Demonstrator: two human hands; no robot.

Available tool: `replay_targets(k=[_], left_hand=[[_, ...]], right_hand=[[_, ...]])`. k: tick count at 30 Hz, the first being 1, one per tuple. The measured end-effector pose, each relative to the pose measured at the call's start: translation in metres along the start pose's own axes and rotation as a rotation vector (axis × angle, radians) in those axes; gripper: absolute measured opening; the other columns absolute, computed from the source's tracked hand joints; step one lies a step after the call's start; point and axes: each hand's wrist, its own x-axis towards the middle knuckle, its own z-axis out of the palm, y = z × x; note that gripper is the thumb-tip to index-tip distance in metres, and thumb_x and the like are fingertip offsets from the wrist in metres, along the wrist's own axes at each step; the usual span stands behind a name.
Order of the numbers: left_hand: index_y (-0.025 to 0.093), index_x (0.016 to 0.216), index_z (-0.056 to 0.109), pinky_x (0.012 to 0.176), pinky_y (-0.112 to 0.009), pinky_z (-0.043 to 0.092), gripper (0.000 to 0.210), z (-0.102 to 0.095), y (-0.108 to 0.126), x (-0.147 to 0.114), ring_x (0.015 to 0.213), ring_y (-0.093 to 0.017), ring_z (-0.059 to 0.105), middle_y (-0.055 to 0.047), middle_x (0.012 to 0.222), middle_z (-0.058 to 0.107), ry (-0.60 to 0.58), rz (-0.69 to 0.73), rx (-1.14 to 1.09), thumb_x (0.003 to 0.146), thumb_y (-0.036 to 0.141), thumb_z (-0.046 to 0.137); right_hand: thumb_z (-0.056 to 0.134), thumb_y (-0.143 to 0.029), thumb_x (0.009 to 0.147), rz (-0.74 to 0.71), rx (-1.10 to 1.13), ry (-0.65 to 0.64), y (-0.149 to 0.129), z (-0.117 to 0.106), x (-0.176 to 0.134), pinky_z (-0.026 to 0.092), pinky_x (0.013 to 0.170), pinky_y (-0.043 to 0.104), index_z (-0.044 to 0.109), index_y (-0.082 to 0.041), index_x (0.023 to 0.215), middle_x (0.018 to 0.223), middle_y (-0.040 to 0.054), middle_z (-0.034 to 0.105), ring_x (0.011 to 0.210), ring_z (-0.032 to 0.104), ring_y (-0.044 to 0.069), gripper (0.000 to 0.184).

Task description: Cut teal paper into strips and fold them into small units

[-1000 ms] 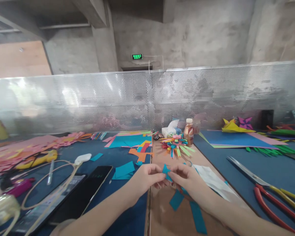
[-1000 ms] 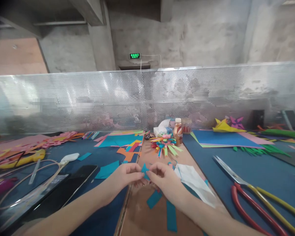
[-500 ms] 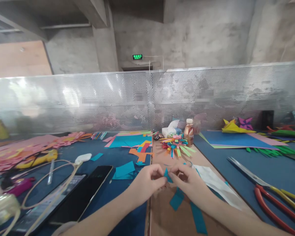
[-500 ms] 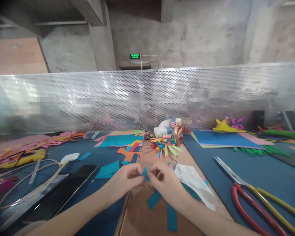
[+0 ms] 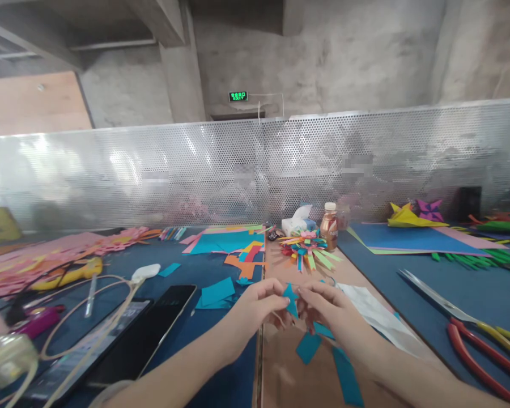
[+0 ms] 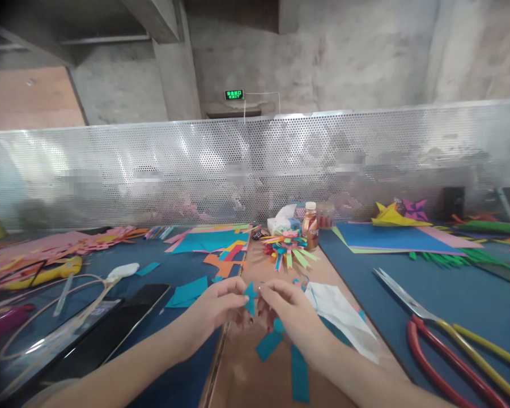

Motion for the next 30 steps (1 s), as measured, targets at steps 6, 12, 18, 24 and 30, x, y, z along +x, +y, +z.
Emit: replay_targets(k=[6, 12, 18, 24, 30], left_hand=[[0.016, 0.063, 0.045, 0.051, -0.021, 0.038, 0.011, 0.001, 0.001, 0.000, 0.048, -0.009, 0.052, 0.002, 0.053, 0.054, -0.033, -0.002, -0.032, 0.067, 0.021, 0.054], [0.015, 0.064, 0.045, 0.052, -0.022, 0.038, 0.010, 0.002, 0.003, -0.003, 0.051, -0.010, 0.053, 0.001, 0.055, 0.055, -0.043, -0.027, -0.045, 0.068, 0.019, 0.054], [0.015, 0.062, 0.046, 0.052, -0.022, 0.039, 0.017, 0.000, -0.001, -0.001, 0.052, -0.010, 0.053, 0.001, 0.056, 0.054, -0.039, -0.016, -0.010, 0.068, 0.027, 0.056], [0.015, 0.061, 0.047, 0.053, -0.023, 0.039, 0.016, -0.001, -0.001, 0.000, 0.053, -0.011, 0.054, 0.002, 0.055, 0.052, -0.028, -0.011, 0.051, 0.066, 0.026, 0.057], [0.014, 0.061, 0.049, 0.056, -0.023, 0.040, 0.013, 0.001, 0.003, -0.004, 0.052, -0.010, 0.052, 0.002, 0.055, 0.051, -0.002, 0.008, 0.116, 0.068, 0.024, 0.055]], right_hand=[[0.063, -0.035, 0.069, 0.057, 0.300, -0.081, 0.015, -0.005, 0.006, 0.040, 0.039, 0.018, 0.056, -0.014, 0.066, 0.054, -0.0030, 0.052, 0.044, 0.048, 0.007, 0.022], [0.068, -0.033, 0.065, 0.081, 0.390, -0.111, 0.019, -0.005, 0.009, 0.041, 0.038, 0.016, 0.056, -0.014, 0.066, 0.052, -0.0038, 0.054, 0.042, 0.049, 0.005, 0.023], [0.066, -0.032, 0.067, 0.106, 0.366, -0.119, 0.017, -0.003, 0.006, 0.041, 0.039, 0.016, 0.054, -0.013, 0.068, 0.051, -0.0039, 0.054, 0.043, 0.050, 0.006, 0.023], [0.063, -0.035, 0.069, 0.115, 0.286, -0.130, 0.013, -0.001, 0.004, 0.039, 0.040, 0.016, 0.051, -0.015, 0.069, 0.050, -0.0044, 0.054, 0.043, 0.049, 0.006, 0.024], [0.065, -0.038, 0.066, 0.140, 0.191, -0.060, 0.004, 0.002, 0.001, 0.039, 0.041, 0.016, 0.050, -0.015, 0.068, 0.049, -0.0048, 0.053, 0.043, 0.048, 0.006, 0.028]])
